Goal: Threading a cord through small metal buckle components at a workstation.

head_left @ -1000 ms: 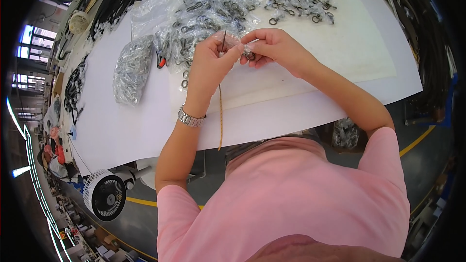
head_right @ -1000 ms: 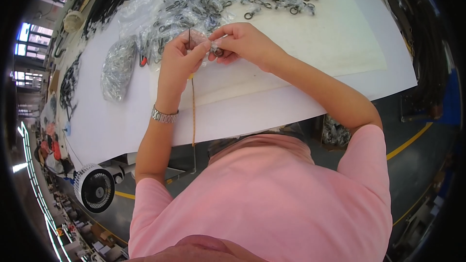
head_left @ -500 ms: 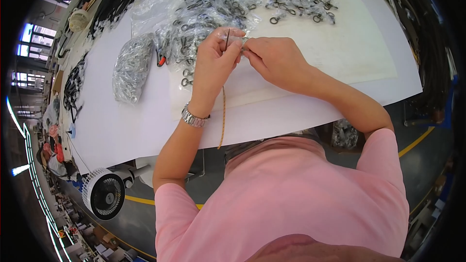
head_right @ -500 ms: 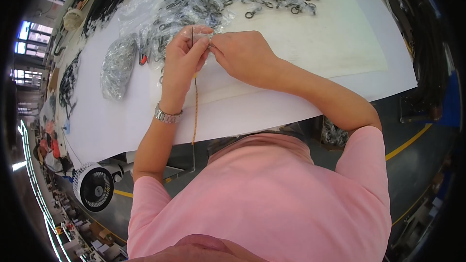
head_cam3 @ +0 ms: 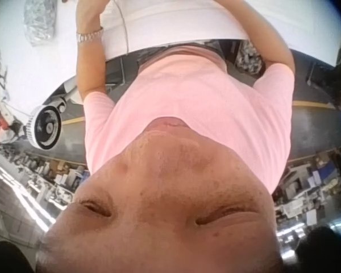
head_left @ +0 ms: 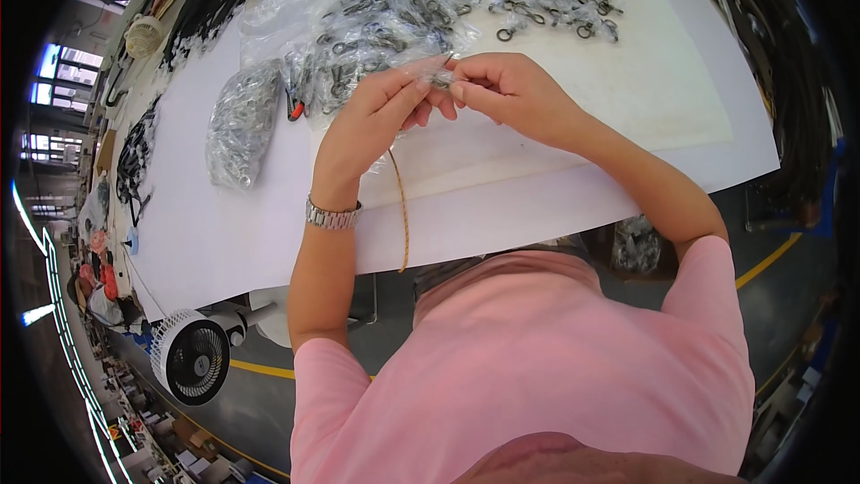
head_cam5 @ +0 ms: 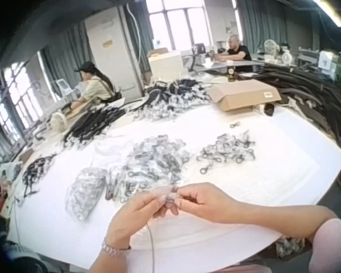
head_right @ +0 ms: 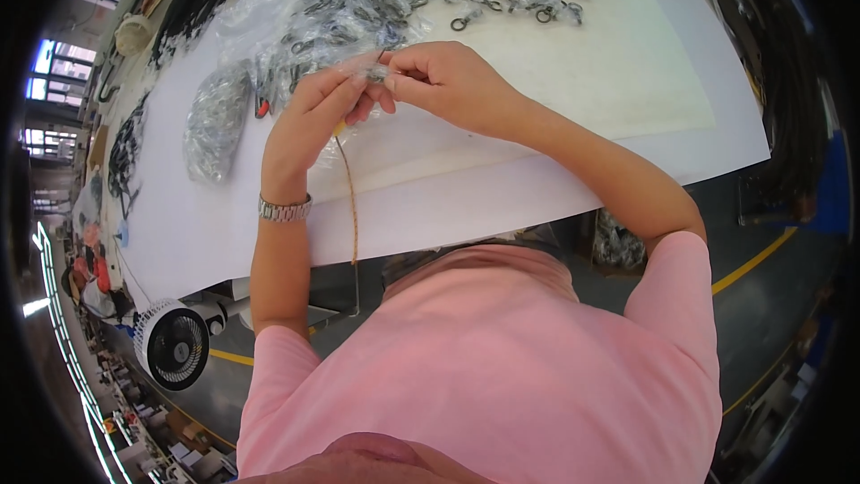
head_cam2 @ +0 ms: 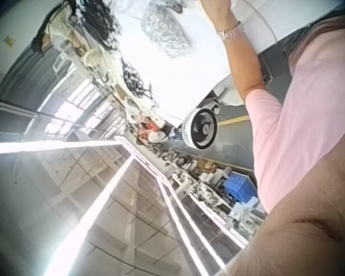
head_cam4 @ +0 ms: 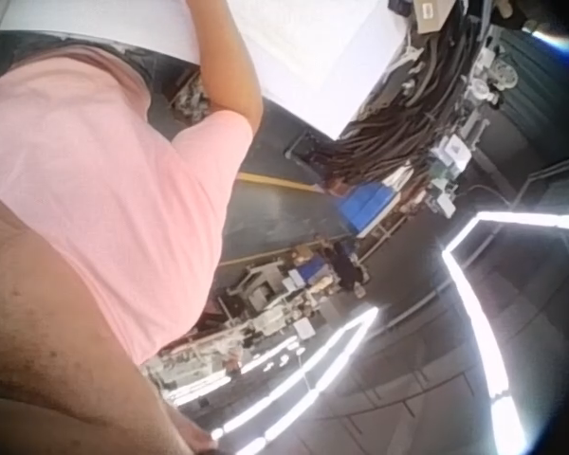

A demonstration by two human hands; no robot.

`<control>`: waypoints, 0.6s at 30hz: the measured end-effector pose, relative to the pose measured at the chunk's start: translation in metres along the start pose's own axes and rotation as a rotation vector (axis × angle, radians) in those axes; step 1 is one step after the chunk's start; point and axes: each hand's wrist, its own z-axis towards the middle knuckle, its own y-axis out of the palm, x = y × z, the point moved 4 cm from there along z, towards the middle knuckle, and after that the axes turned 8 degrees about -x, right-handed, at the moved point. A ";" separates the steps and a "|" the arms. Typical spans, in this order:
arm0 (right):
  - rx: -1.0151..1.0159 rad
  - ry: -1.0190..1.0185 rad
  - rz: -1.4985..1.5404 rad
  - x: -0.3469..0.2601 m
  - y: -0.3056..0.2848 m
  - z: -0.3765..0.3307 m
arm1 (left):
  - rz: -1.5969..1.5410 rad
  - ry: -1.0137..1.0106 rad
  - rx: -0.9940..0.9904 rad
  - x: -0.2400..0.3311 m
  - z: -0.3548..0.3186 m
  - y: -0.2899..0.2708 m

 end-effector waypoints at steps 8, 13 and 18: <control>0.124 -0.031 -0.369 -0.009 -0.001 -0.003 | -0.048 0.026 -0.062 -0.001 -0.008 -0.007; 0.161 -0.038 -0.415 -0.012 -0.001 -0.005 | -0.130 0.005 -0.065 0.002 -0.006 0.003; 0.247 0.029 -0.250 -0.004 -0.001 -0.007 | -0.148 0.017 0.067 0.000 0.002 0.021</control>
